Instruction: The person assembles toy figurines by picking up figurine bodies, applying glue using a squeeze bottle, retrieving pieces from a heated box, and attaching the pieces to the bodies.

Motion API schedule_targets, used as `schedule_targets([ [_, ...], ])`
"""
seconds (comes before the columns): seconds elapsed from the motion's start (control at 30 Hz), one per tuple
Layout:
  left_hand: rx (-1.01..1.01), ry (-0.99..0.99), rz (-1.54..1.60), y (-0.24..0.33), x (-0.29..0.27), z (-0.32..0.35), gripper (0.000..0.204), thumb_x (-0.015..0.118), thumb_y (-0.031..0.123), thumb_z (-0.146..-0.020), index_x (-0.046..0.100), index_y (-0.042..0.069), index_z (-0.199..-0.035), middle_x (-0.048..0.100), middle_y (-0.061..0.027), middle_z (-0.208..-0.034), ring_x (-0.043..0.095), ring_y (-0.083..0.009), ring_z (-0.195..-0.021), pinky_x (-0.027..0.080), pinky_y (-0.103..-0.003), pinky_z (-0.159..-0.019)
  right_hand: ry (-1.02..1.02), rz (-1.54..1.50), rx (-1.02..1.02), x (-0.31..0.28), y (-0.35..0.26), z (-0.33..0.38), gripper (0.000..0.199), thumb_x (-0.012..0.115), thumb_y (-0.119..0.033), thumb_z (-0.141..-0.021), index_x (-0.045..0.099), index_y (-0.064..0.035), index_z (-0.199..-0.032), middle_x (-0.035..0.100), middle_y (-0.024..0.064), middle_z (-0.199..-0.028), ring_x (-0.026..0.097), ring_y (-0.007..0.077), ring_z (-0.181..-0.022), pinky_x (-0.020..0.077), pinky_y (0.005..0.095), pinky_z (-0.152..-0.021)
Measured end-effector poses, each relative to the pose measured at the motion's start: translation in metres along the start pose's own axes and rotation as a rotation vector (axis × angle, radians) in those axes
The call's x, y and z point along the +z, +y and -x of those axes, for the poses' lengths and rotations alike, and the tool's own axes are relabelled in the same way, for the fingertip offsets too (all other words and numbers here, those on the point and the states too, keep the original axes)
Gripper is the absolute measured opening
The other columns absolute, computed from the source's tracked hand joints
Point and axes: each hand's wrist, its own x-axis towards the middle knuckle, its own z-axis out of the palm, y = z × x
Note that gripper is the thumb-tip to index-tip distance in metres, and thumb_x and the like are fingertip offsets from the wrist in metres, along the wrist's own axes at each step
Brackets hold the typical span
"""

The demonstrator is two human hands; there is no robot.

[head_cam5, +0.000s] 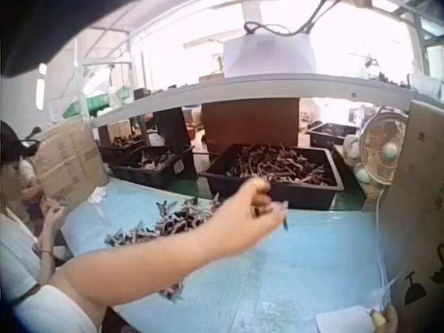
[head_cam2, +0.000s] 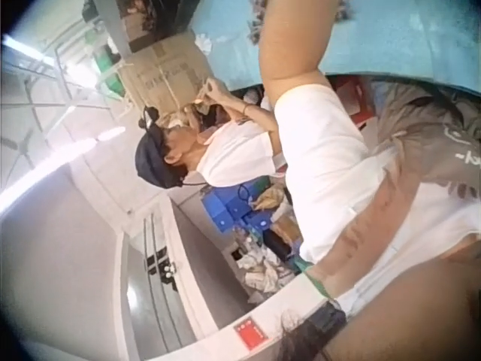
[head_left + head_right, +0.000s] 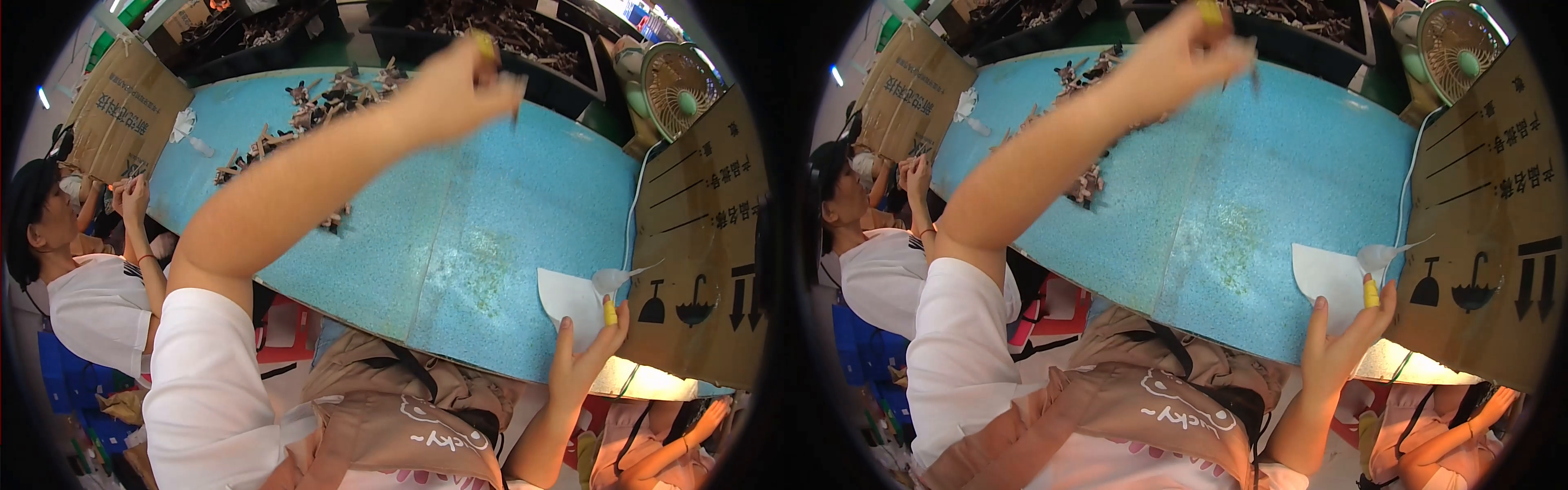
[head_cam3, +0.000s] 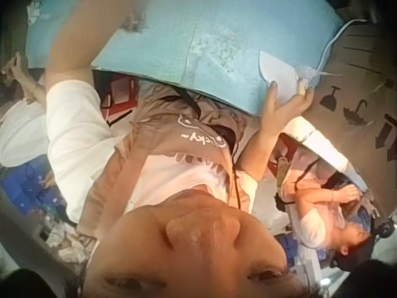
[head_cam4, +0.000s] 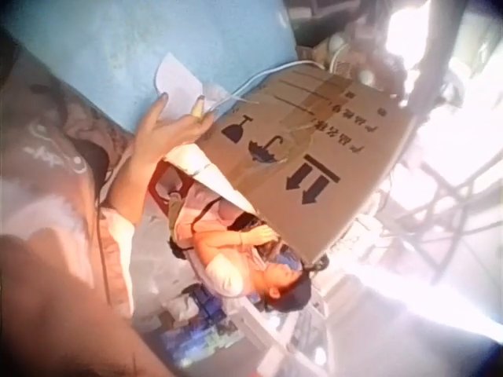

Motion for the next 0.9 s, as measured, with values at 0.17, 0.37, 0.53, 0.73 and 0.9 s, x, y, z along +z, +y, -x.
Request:
schedule_targets([
  [0.17,0.006,0.141,0.050,-0.034,-0.062,-0.094,0.085,0.060,0.038,-0.081,0.006,0.007,-0.138,0.034,-0.0236,-0.132,0.043,-0.0316,-0.114,0.033,-0.038,-0.096,-0.014,0.086,-0.013,0.007,-0.001,-0.008,0.053,0.061,-0.012,-0.073,0.041,0.0027,-0.120,0.023,0.0283,-0.133,0.029,0.0426,-0.120,0.0266,0.0465,-0.097],
  [0.37,-0.302,-0.111,-0.672,-0.152,-0.041,-0.090,0.062,0.055,0.054,-0.071,0.057,0.006,-0.110,0.054,-0.0230,-0.109,0.051,-0.0339,-0.105,0.041,-0.039,-0.089,-0.021,0.116,0.013,0.007,-0.001,-0.009,0.051,0.062,-0.012,-0.071,0.044,0.0030,-0.116,0.027,0.0293,-0.130,0.030,0.0431,-0.119,0.0251,0.0467,-0.098],
  [0.53,-0.396,-0.290,-0.746,-0.161,-0.019,-0.068,0.078,0.050,0.067,-0.069,0.045,0.013,-0.125,0.038,-0.0207,-0.129,0.043,-0.0357,-0.114,0.036,-0.041,-0.095,-0.031,0.100,0.060,0.008,-0.001,-0.007,0.051,0.062,-0.012,-0.070,0.044,0.0033,-0.116,0.028,0.0289,-0.130,0.030,0.0427,-0.119,0.0247,0.0471,-0.097],
  [0.73,-0.092,-0.481,-0.674,-0.128,-0.039,-0.034,0.050,0.057,0.053,-0.074,0.055,0.011,-0.101,0.052,-0.0160,-0.105,0.051,-0.0335,-0.100,0.040,-0.043,-0.083,-0.045,0.095,0.070,0.012,0.001,-0.009,0.051,0.061,-0.012,-0.070,0.045,0.0026,-0.116,0.029,0.0278,-0.130,0.031,0.0420,-0.119,0.0254,0.0468,-0.097],
  [0.9,-0.016,-0.571,-0.649,-0.121,-0.071,-0.018,0.032,0.060,0.030,-0.079,0.052,0.010,-0.102,0.053,-0.0154,-0.101,0.052,-0.0344,-0.092,0.041,-0.041,-0.079,-0.038,0.064,0.074,0.012,0.002,-0.012,0.051,0.061,-0.010,-0.071,0.045,0.0018,-0.118,0.028,0.0268,-0.131,0.032,0.0416,-0.119,0.0265,0.0462,-0.097],
])
